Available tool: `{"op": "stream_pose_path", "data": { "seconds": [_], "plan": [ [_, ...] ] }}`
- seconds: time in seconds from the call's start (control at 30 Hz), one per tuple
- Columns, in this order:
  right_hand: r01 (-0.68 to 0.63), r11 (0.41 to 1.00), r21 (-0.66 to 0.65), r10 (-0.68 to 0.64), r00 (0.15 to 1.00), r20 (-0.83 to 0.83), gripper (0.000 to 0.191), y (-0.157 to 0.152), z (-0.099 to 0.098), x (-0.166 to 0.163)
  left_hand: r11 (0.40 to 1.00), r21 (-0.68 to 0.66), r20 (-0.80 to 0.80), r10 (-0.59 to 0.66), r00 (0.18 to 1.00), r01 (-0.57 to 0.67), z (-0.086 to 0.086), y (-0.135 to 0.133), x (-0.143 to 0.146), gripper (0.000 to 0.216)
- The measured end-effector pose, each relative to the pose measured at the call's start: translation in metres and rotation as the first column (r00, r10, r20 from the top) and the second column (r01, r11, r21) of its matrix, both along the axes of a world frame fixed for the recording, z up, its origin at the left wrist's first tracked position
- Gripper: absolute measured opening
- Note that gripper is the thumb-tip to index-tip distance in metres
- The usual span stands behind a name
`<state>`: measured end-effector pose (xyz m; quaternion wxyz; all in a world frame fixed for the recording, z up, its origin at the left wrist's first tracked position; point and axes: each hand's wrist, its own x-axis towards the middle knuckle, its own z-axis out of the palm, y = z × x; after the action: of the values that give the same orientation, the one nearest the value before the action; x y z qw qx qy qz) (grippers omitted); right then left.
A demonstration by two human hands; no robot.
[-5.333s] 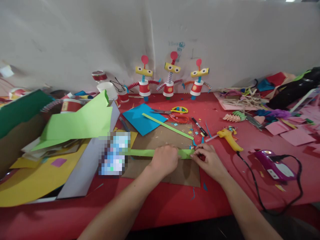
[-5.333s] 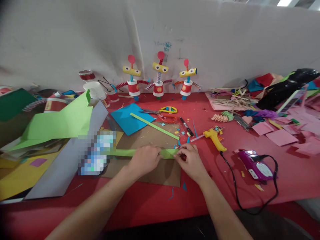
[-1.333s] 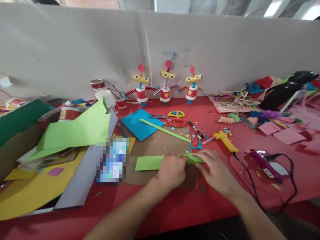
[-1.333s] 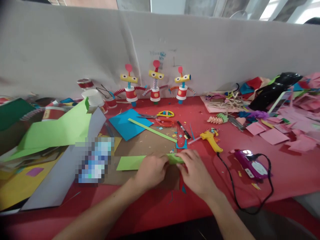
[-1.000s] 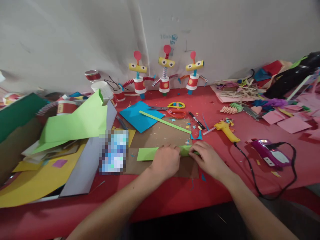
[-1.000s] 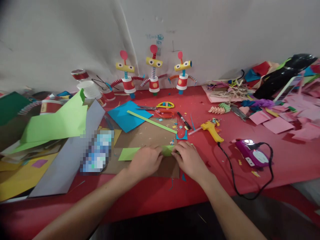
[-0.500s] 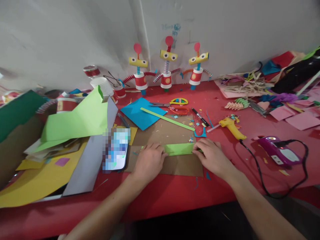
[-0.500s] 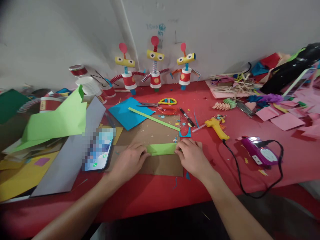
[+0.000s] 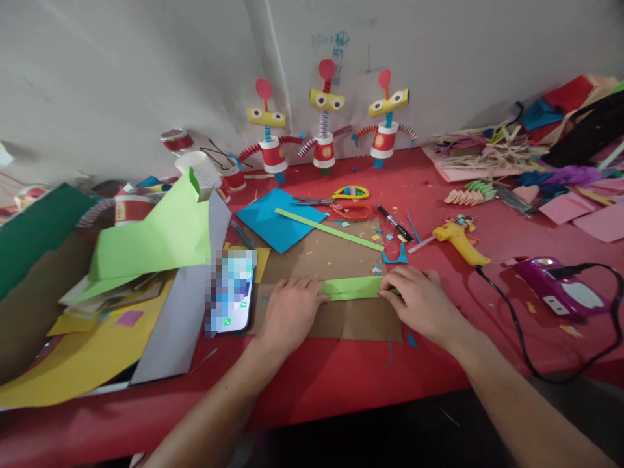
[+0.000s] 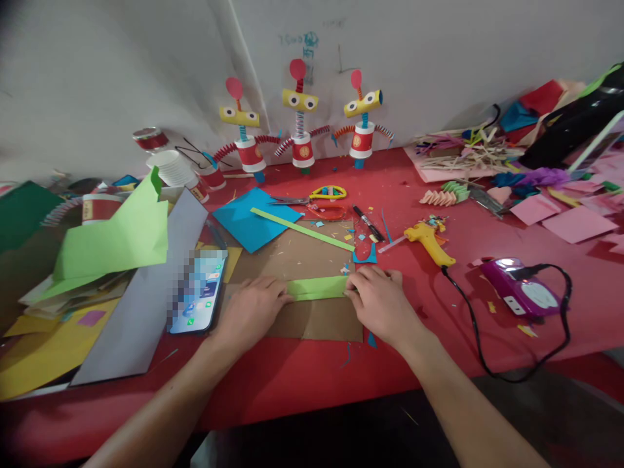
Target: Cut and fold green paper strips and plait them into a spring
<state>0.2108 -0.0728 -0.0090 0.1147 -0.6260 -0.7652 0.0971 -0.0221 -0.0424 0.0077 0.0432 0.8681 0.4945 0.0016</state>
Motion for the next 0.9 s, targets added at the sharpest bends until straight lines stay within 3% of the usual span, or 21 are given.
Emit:
{"op": "stream_pose_path", "data": {
  "seconds": [0.23, 0.57, 0.8, 0.9],
  "plan": [
    [0.003, 1.000, -0.008, -0.002, 0.997, 0.079, 0.008, 0.001, 0.005, -0.003, 0.997, -0.060, 0.087, 0.046, 0.995, -0.041, -0.003, 0.001, -0.003, 0.021],
    [0.006, 1.000, -0.028, -0.005, 0.998, 0.062, 0.007, 0.003, 0.004, -0.003, 0.997, -0.070, 0.036, 0.024, 0.999, -0.021, -0.005, 0.003, -0.002, 0.019],
    [0.013, 1.000, 0.002, -0.013, 0.995, 0.104, 0.007, 0.002, 0.007, -0.005, 0.998, -0.057, 0.017, 0.018, 1.000, -0.017, -0.003, 0.002, -0.004, 0.016],
    [0.066, 0.993, 0.097, -0.080, 0.985, 0.152, 0.015, -0.005, 0.012, -0.014, 0.998, -0.057, 0.033, -0.034, 0.999, 0.035, 0.000, -0.001, -0.003, 0.020]
  ]
}}
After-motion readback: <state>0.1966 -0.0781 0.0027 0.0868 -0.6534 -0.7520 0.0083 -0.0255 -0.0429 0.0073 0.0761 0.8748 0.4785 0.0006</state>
